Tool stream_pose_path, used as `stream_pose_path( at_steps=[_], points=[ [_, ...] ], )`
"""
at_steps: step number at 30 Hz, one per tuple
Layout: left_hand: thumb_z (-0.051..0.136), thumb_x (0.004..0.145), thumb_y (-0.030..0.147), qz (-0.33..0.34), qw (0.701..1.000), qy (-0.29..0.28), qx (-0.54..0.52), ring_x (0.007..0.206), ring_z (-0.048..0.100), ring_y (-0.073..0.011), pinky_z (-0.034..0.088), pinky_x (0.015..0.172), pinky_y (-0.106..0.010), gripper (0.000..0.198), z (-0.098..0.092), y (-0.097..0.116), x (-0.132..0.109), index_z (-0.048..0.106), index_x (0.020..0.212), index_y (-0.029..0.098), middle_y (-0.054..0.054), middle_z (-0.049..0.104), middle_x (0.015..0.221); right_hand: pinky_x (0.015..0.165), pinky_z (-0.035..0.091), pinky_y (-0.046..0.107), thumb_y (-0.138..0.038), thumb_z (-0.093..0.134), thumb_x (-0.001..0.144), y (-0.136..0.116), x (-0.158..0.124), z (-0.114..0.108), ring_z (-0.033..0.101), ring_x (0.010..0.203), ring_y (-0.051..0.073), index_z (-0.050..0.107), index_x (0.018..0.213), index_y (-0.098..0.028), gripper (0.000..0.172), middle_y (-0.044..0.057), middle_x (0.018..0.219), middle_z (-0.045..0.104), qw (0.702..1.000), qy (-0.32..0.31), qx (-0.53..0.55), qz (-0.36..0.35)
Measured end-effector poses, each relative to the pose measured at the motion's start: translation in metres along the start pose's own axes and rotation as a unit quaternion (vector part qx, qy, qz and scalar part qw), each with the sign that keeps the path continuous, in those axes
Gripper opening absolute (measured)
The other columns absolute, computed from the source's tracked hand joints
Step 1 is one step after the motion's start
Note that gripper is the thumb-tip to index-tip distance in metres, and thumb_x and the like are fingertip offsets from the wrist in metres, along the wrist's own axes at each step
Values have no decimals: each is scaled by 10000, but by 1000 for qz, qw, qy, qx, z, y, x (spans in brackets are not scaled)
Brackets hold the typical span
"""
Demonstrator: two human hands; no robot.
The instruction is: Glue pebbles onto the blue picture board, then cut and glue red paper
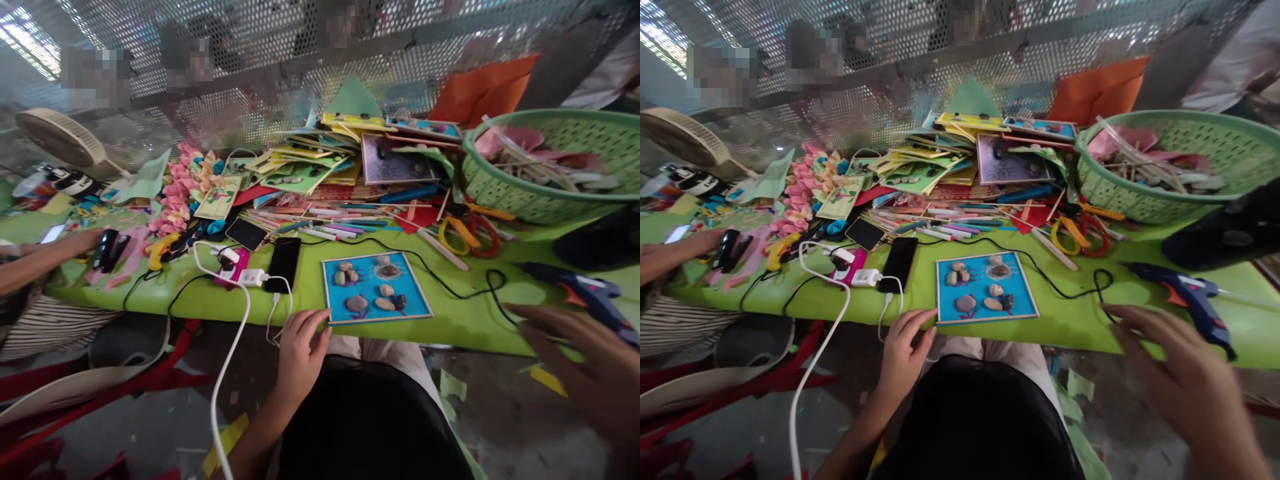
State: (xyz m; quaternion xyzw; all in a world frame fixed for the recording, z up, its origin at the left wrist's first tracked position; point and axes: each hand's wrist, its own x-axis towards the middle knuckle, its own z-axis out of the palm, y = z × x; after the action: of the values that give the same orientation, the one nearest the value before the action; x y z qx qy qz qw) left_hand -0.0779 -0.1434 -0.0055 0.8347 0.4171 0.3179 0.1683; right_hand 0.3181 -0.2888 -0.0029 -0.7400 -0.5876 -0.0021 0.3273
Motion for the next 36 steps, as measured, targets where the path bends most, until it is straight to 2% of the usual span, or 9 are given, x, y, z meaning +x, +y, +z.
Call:
stream_pose_path(
  at_steps=[3, 8, 15, 19, 21, 25, 30, 33, 36],
  points=[
    [591, 991, 199, 0, 999, -4, 41, 1079, 637, -234, 521, 951, -389, 352, 4, -2, -7, 637, 1338, 231, -86, 687, 1158, 913, 521, 426, -356, 547, 1009, -56, 6, 33, 660, 1123, 281, 617, 1388, -335, 386, 72, 1264, 724, 987, -95, 25, -125],
    [627, 964, 223, 16, 992, -25, 120, 1005, 612, -261, 524, 897, -426, 448, 8, -1, -13, 614, 1412, 228, -102, 662, 1102, 977, 504, 479, -281, 571, 995, -71, 0, 80, 614, 1160, 300, 587, 1433, -262, 438, 76, 1372, 685, 979, -72, -13, -189],
    [598, 979, 192, -10, 1000, -7, 20, 984, 620, -227, 517, 893, -389, 306, 9, 4, -30, 699, 1264, 237, -76, 673, 1046, 944, 501, 450, -199, 628, 966, -73, -22, 85, 632, 1067, 276, 673, 1237, -217, 275, 92, 1214, 735, 980, -18, -14, -197],
    [580, 997, 250, -134, 975, -10, -175, 1036, 652, -205, 515, 933, -347, 180, 7, 9, -40, 729, 1098, 239, -62, 693, 1080, 896, 503, 413, -180, 653, 953, -75, -33, 81, 650, 982, 249, 703, 1064, -231, 132, 67, 1074, 758, 980, 2, 3, -201],
    [609, 989, 337, -248, 925, -8, -289, 1006, 670, -201, 524, 911, -326, 166, 8, 10, -43, 723, 1035, 226, -55, 710, 1041, 878, 505, 396, -167, 661, 946, -76, -38, 80, 656, 950, 234, 704, 1043, -236, 127, 55, 1043, 764, 980, 3, 16, -199],
    [707, 916, 461, -429, 754, -11, -497, 870, 703, -199, 551, 803, -303, 290, 17, 7, -47, 734, 1008, 187, -58, 748, 951, 864, 511, 386, -166, 675, 927, -78, -47, 74, 676, 937, 227, 709, 1041, -261, 152, 34, 1026, 773, 981, -22, 55, -182],
    [723, 896, 505, -464, 561, -82, -681, 837, 740, -233, 594, 778, -357, 401, 33, 3, -43, 743, 1077, 148, -108, 787, 1015, 838, 535, 397, -197, 678, 910, -76, -57, 58, 697, 943, 243, 722, 1031, -299, 164, 26, 1001, 770, 982, -64, 97, -151],
    [607, 964, 552, -466, 489, -139, -724, 883, 758, -252, 603, 821, -388, 485, 38, 4, -36, 720, 1176, 131, -137, 786, 1085, 824, 560, 383, -218, 702, 892, -76, -66, 49, 706, 938, 241, 728, 998, -316, 147, 21, 1016, 761, 979, -99, 138, -115],
    [517, 1003, 572, -482, 442, -167, -738, 946, 764, -279, 595, 879, -428, 559, 41, 8, -30, 682, 1279, 115, -155, 778, 1142, 839, 588, 370, -257, 705, 893, -76, -79, 48, 696, 1056, 259, 699, 1012, -314, 132, 46, 1174, 706, 971, -99, 218, 4]
  ],
)
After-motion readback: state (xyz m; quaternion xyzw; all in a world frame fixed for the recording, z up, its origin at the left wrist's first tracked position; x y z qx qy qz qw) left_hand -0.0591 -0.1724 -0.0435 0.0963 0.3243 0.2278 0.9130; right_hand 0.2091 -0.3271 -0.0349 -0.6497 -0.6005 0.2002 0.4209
